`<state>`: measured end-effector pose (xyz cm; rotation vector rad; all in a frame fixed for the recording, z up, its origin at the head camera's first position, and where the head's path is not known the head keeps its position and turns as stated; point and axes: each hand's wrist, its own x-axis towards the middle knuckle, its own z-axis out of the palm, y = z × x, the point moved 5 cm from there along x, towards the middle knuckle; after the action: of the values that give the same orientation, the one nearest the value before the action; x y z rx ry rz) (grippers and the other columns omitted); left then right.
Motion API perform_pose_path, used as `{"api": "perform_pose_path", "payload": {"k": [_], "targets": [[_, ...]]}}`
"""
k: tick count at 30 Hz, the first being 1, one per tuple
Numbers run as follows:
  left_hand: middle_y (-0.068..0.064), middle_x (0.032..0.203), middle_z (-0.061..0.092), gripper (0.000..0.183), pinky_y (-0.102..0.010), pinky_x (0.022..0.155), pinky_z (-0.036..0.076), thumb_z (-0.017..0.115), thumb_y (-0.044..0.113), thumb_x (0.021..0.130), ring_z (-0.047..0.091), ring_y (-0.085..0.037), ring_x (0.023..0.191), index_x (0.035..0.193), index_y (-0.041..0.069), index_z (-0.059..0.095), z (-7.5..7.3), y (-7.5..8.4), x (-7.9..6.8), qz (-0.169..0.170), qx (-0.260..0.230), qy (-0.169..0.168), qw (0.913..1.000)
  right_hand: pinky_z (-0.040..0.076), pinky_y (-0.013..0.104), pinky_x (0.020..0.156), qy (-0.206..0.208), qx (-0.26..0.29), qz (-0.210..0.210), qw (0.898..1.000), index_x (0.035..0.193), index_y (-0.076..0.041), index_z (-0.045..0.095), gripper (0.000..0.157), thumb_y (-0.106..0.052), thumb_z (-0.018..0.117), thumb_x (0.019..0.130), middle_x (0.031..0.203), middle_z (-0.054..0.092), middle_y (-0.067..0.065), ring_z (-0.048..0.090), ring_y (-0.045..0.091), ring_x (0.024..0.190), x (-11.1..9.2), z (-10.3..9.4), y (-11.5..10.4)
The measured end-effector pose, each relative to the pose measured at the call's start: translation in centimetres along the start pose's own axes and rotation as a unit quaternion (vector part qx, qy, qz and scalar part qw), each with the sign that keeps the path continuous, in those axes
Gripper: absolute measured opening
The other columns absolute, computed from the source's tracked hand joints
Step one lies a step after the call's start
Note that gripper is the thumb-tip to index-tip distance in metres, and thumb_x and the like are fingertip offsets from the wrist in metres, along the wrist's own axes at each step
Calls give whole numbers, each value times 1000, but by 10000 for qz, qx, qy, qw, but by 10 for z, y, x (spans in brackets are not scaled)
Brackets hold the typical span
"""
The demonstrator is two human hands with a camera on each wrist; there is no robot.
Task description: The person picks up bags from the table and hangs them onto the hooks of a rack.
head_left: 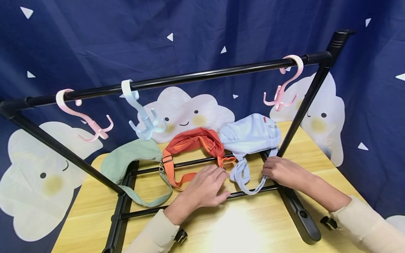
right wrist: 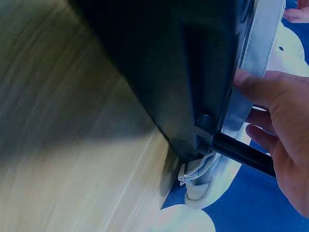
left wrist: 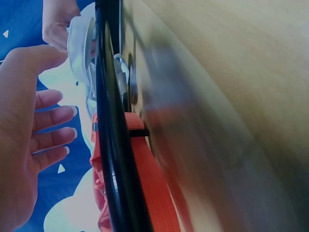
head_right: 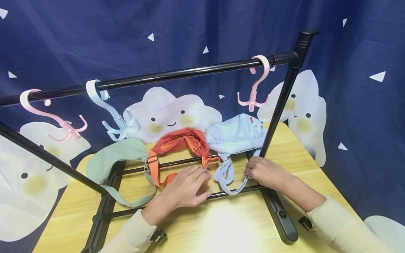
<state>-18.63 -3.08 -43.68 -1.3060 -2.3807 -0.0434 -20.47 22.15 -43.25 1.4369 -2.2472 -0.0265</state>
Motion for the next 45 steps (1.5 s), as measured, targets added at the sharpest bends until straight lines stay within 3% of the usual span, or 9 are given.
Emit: {"api": "perform_pose_path", "payload": {"k": [9, 16, 25, 33, 40, 45], "targets": [[2, 114, 71, 47, -32, 100, 54, 72, 48, 88, 67, -16, 109, 120, 13, 69, 8, 5, 5, 52, -261, 71, 9996, 54, 29, 70, 76, 95, -20, 9999, 84, -15, 72, 17, -4, 83, 77, 81, 69, -4, 60, 13, 78, 5, 1, -3], [2, 120, 70, 54, -28, 102, 53, 67, 55, 91, 65, -14, 111, 126, 13, 67, 10, 13, 15, 158, -217, 16, 9996, 54, 29, 70, 116, 140, -37, 9998, 85, -15, 72, 13, -9, 82, 80, 81, 68, -4, 59, 13, 78, 8, 1, -3], [4, 120, 70, 51, -27, 104, 51, 63, 55, 95, 64, -13, 112, 124, 14, 69, 11, 24, 29, 338, -64, 9, 9994, 52, 29, 71, 167, 159, -79, 9997, 86, -16, 72, 11, -14, 81, 81, 82, 67, -5, 58, 12, 79, 6, 3, -3], [5, 114, 70, 49, -25, 100, 51, 63, 57, 95, 64, -12, 109, 119, 15, 70, 15, 30, 35, 417, 25, 188, 9989, 52, 29, 71, 161, 222, -72, 9996, 88, -15, 71, 11, -21, 79, 83, 82, 66, -5, 57, 13, 79, 7, 3, -4], [6, 113, 72, 50, -27, 103, 52, 61, 60, 96, 65, -13, 112, 121, 17, 70, 25, 36, 38, 435, 150, -80, 9989, 53, 28, 72, 110, 216, -2, 9997, 89, -14, 71, 8, -21, 75, 88, 84, 68, -5, 59, 12, 80, 8, 5, -5], [8, 103, 75, 48, -27, 98, 54, 60, 60, 97, 68, -11, 104, 116, 18, 72, 27, 38, 41, 426, 154, 42, 9990, 52, 29, 72, 186, 293, 52, 9994, 90, -13, 70, 10, -21, 69, 95, 85, 67, -4, 58, 13, 80, 8, 6, -6]]}}
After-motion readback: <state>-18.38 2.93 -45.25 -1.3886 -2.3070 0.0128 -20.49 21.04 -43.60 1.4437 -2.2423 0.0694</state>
